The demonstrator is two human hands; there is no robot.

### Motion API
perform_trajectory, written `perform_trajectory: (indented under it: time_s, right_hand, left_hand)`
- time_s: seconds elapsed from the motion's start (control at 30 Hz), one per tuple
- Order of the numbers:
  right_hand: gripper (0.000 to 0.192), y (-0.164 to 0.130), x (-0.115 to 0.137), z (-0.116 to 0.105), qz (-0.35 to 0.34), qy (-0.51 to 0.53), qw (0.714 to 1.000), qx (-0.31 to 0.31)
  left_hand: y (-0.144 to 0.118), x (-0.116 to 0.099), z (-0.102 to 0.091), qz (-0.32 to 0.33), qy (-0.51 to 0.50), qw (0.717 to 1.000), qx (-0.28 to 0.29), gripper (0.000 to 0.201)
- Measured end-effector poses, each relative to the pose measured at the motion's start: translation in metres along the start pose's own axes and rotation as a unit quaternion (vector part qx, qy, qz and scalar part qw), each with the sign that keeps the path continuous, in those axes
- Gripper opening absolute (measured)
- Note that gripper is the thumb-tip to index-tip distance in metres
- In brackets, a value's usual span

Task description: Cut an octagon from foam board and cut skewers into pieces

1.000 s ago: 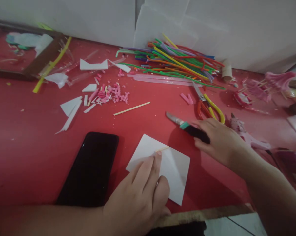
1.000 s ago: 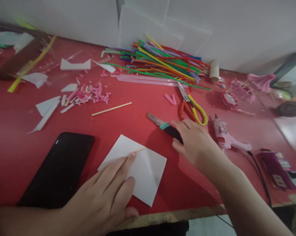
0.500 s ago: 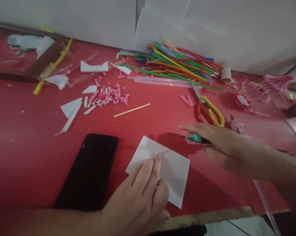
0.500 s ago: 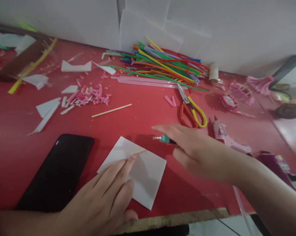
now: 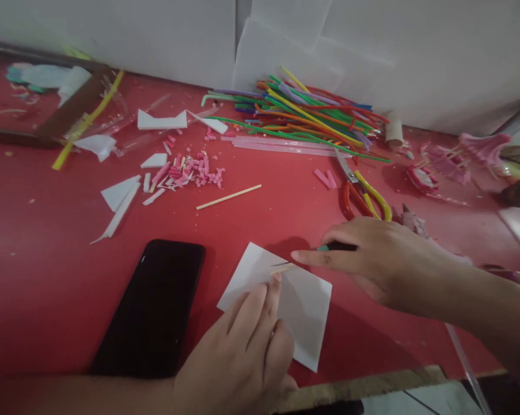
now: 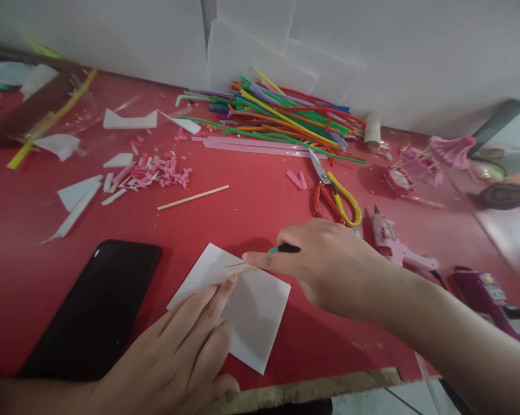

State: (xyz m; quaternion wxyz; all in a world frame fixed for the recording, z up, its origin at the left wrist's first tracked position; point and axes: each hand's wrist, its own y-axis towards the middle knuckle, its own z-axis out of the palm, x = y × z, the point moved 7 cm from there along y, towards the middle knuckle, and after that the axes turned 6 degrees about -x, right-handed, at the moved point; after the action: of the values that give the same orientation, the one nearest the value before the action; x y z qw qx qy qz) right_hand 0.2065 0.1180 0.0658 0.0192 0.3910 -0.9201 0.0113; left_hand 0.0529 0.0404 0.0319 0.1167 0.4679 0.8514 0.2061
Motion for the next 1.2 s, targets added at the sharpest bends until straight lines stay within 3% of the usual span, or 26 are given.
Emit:
perform_trajectory:
  time_s: [0.2, 0.67, 1.2]
  right_hand:
    - [0.066, 0.0030, 0.0013, 0.0070, -0.002, -0.011, 0.998, 0.060]
    - [0.066, 0.0072, 0.0029, 0.0038, -0.028, -0.018, 0.999, 0.043]
    - [0.075, 0.0066, 0.0001, 0.0075, -0.043, -0.045, 0.995, 0.080]
  left_hand:
    - [-0.0002, 0.0010, 0.0004, 0.004, 0.000, 1.000, -0.001, 0.033]
    - [0.0007, 0.0010, 0.0015, -0.002, 0.001, 1.000, -0.012, 0.037]
    - [0.0008, 0.0008, 0.0001, -0.008, -0.018, 1.000, -0.001, 0.035]
